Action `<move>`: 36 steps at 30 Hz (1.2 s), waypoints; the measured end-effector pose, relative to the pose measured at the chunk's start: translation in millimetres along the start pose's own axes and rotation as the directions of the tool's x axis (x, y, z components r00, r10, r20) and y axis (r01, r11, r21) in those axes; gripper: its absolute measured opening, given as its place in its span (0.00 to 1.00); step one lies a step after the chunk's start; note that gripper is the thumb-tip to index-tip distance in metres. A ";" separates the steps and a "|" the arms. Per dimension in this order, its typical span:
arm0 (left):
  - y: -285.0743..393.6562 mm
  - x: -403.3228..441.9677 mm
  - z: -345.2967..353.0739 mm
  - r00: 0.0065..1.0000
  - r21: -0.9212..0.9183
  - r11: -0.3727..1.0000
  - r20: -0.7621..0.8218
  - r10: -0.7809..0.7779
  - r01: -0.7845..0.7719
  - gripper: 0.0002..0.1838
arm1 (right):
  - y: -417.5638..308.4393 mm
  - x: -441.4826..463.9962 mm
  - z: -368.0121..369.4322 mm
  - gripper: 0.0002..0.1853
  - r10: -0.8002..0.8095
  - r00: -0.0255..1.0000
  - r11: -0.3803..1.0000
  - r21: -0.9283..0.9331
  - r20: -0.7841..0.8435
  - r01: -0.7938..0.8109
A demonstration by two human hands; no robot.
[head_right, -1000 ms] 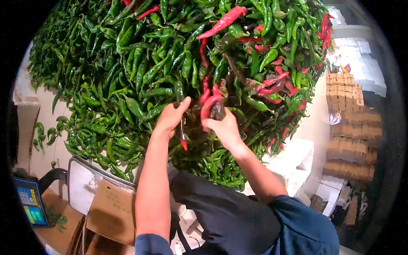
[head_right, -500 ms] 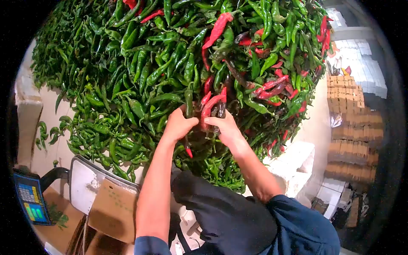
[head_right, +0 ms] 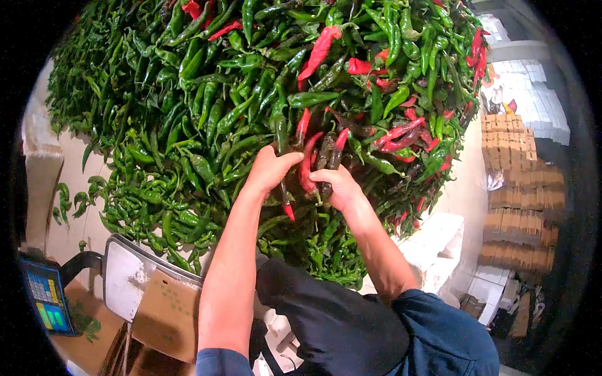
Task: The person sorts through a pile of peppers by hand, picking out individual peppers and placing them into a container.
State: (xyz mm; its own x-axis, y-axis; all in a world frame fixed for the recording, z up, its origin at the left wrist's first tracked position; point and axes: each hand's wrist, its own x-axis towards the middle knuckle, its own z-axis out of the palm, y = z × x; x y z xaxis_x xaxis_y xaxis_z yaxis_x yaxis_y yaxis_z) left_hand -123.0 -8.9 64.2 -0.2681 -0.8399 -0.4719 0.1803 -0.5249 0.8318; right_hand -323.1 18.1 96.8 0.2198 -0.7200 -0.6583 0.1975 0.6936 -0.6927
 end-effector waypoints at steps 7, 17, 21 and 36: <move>-21.0 -9.6 16.7 0.999 -0.258 0.966 -0.025 -0.039 0.031 0.19 | -0.3 -7.6 0.9 0.22 -0.049 0.999 0.999 -0.025 -0.024 0.049; 37.1 18.4 12.9 0.990 0.021 0.993 -0.075 0.116 -0.115 0.27 | -24.4 12.4 8.4 0.21 -0.158 0.987 0.981 0.109 -0.016 0.159; 18.9 30.2 10.6 0.991 0.031 0.990 0.016 0.134 -0.135 0.27 | -7.8 16.0 0.9 0.22 -0.227 0.974 0.972 0.059 -0.021 0.228; -65.6 -143.3 10.3 0.941 -0.757 0.569 -0.190 0.279 -0.321 0.40 | 24.2 -96.7 81.9 0.47 -0.074 0.954 0.889 -0.414 0.289 0.194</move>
State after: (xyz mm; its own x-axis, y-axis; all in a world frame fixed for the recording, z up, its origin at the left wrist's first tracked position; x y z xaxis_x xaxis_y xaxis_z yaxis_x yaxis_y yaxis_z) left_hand -106.1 147.3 80.3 -0.0225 -0.9632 -0.2679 0.9050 -0.1335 0.4040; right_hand -261.4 106.3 167.9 0.4715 -0.7320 -0.4917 -0.1769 0.4677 -0.8660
